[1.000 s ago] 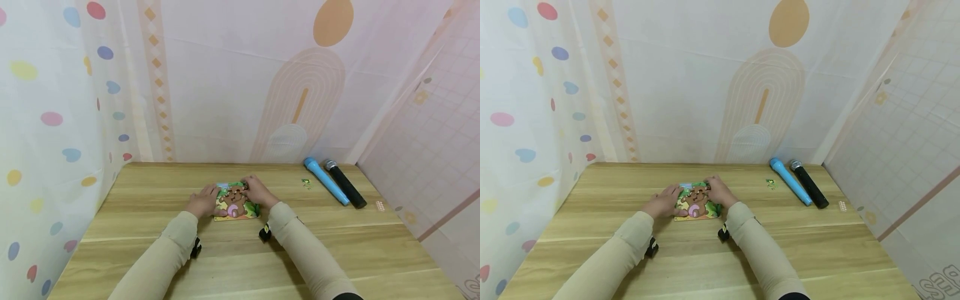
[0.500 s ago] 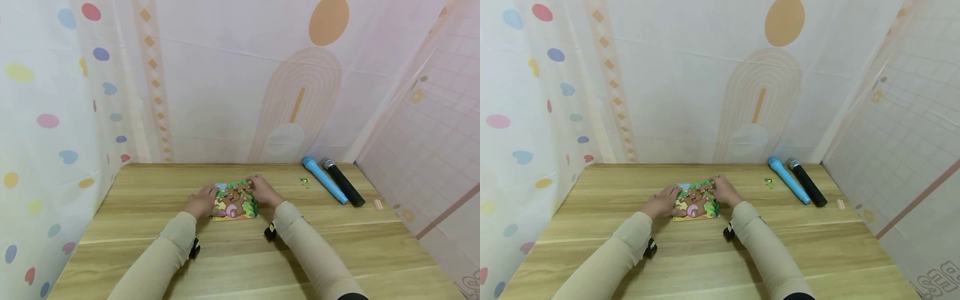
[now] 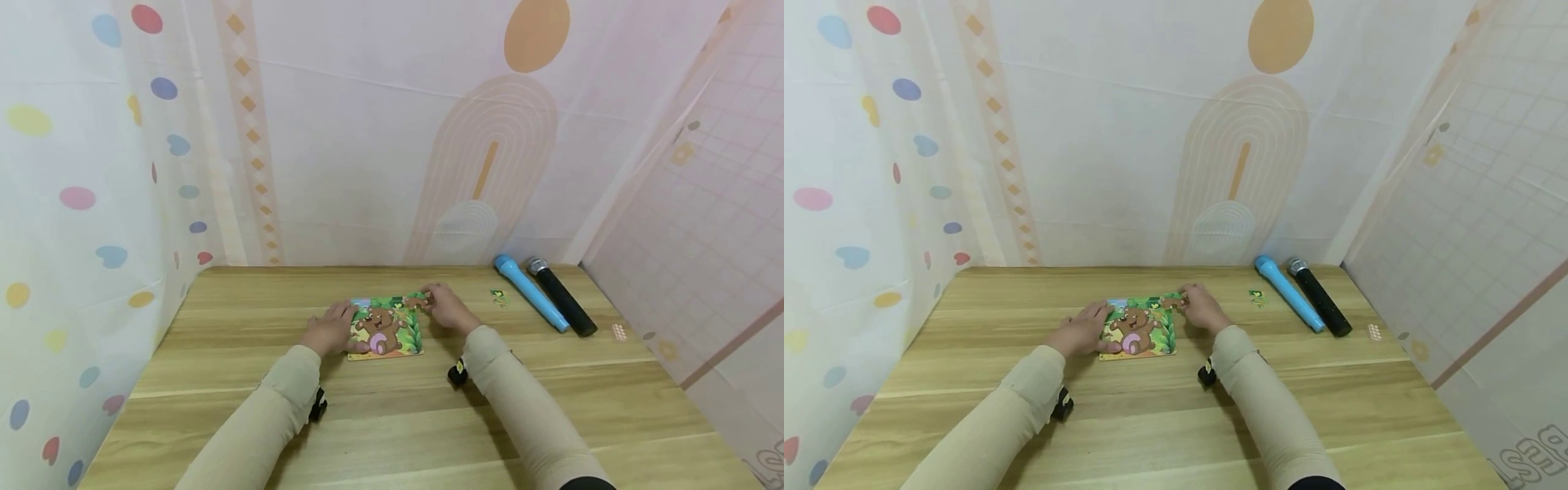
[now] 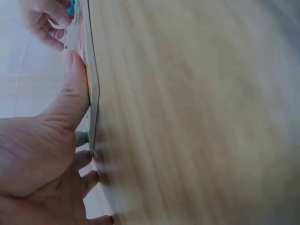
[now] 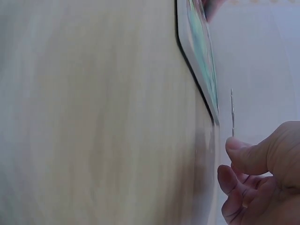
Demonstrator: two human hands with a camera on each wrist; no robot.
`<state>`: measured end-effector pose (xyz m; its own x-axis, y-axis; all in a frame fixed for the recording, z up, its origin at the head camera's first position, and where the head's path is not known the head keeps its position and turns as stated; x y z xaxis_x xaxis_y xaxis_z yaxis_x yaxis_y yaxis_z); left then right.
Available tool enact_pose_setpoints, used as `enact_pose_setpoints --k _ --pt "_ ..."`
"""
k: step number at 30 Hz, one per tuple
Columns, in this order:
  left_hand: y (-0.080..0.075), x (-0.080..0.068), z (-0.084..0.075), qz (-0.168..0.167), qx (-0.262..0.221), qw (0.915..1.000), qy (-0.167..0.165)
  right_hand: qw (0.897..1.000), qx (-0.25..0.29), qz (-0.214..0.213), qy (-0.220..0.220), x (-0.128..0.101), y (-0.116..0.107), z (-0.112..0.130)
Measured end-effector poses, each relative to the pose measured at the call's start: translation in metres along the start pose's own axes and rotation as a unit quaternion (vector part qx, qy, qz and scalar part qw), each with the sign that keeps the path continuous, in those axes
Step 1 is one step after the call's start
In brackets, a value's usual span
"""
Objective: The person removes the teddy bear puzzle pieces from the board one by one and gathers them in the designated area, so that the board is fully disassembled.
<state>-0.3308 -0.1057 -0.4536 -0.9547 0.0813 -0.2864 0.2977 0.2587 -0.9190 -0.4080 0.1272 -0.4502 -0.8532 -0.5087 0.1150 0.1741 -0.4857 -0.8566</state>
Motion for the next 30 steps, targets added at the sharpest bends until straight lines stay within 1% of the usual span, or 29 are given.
enact_pose_setpoints --k 5,8,12,18,23,30 --pt "0.001 0.001 0.002 0.001 0.001 1.0000 0.001 1.000 0.010 0.002 0.013 -0.005 -0.012 -0.011" --pt "0.001 0.001 0.003 -0.001 0.006 1.0000 0.003 1.000 0.008 0.002 0.018 -0.007 -0.020 -0.019" --pt "-0.001 -0.001 0.001 0.001 0.006 1.0000 0.001 0.999 0.004 0.005 0.033 -0.010 -0.028 -0.030" --pt "-0.007 -0.008 -0.003 0.005 0.003 1.0000 -0.001 0.997 0.024 0.006 0.067 -0.017 -0.040 -0.045" --pt "-0.009 -0.007 -0.003 -0.001 0.000 1.0000 -0.001 0.997 0.024 0.012 0.079 -0.022 -0.048 -0.054" --pt "-0.002 -0.002 -0.002 0.007 0.008 0.9999 0.000 0.996 -0.012 0.005 0.088 -0.029 -0.054 -0.069"
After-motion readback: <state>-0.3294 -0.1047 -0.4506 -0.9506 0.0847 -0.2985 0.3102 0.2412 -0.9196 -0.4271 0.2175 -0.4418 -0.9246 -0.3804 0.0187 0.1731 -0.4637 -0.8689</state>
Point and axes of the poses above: each hand's wrist, its own x-axis towards the middle knuckle, its own y-axis out of the palm, z = x × y, the point moved 5 cm from there along x, towards the middle knuckle, and after that the axes turned 12 degrees about -y, right-handed, at the moved point
